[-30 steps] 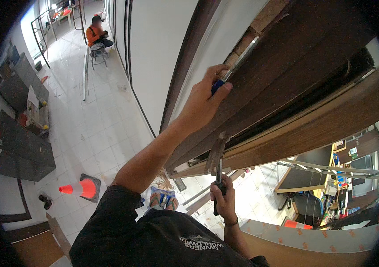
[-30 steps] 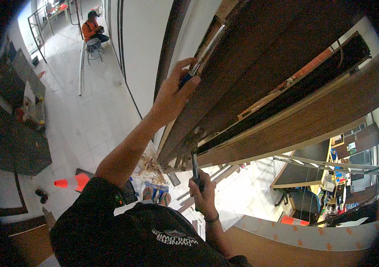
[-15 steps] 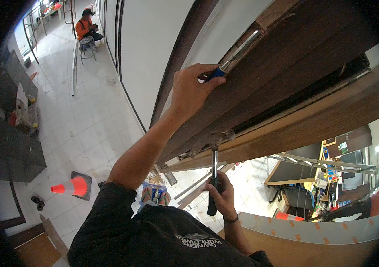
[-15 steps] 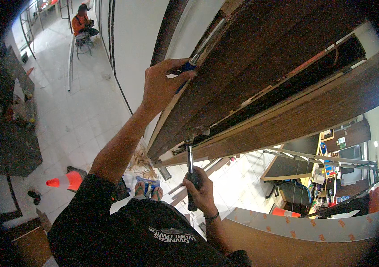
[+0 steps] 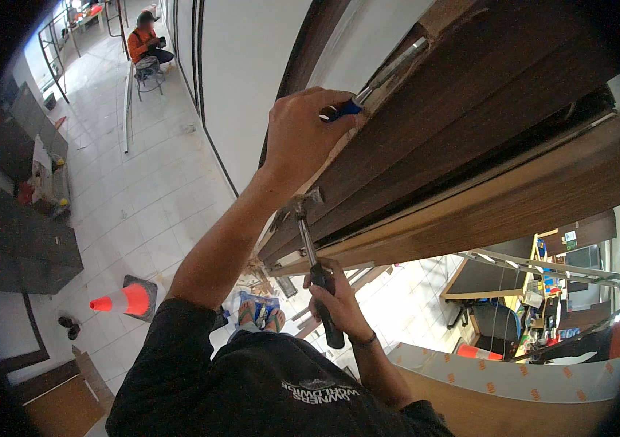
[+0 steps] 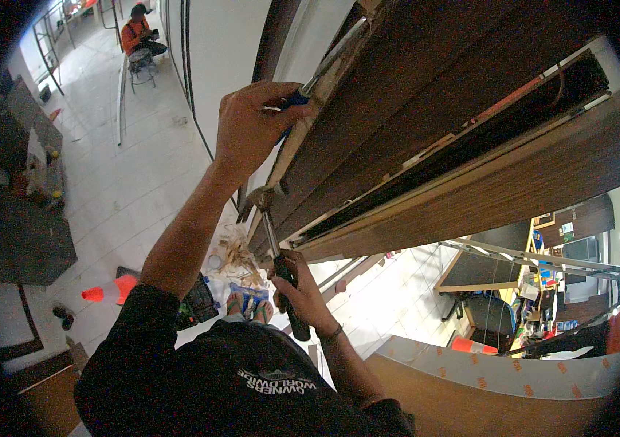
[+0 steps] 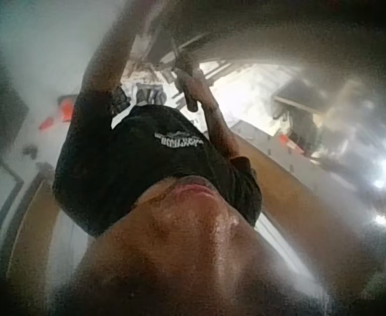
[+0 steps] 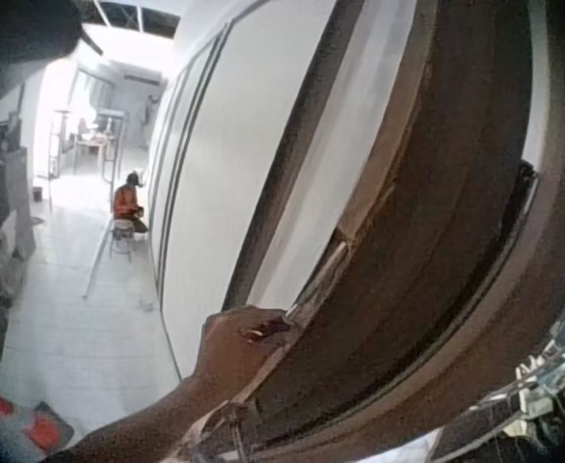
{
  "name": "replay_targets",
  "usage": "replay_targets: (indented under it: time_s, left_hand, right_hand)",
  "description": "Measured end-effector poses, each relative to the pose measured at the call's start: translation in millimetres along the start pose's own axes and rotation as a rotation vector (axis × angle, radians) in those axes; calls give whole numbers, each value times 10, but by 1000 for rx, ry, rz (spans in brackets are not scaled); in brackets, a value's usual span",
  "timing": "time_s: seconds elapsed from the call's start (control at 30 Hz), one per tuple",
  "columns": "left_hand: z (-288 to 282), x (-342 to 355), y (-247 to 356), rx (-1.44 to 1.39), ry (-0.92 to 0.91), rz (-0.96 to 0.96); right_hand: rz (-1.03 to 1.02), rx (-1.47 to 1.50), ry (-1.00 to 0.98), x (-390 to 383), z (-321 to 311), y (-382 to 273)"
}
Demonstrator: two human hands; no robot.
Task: The person removes sections of a wooden door frame using a chisel and hammer. The person hammers the chisel into the seams to pry the wood loose, then pulls the strips away by hand.
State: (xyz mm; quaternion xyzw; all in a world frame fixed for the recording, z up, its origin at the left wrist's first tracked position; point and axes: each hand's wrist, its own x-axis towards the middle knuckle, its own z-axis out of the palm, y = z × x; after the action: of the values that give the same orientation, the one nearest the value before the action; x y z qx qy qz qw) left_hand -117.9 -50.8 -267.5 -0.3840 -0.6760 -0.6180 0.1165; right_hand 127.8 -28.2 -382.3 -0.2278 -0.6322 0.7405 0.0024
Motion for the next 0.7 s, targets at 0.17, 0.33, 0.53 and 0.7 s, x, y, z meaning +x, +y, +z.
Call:
replay_targets:
  time_s: [0.17,0.33,0.53,0.7]
  left_hand:
    - [-1,55,28,71,-78,-17]
    - [12,84,62,115,-85,-9]
    - [5,29,63,79,-91,-41]
    - [65,-25,129,57,-71,-66]
  right_hand:
    - [-13,-181,54,214,38,-26]
    - [-87,-40,86,308,168,-141]
    - [-129,-165,115,403,19,14]
    - [-52,-213,88,319,18,-7]
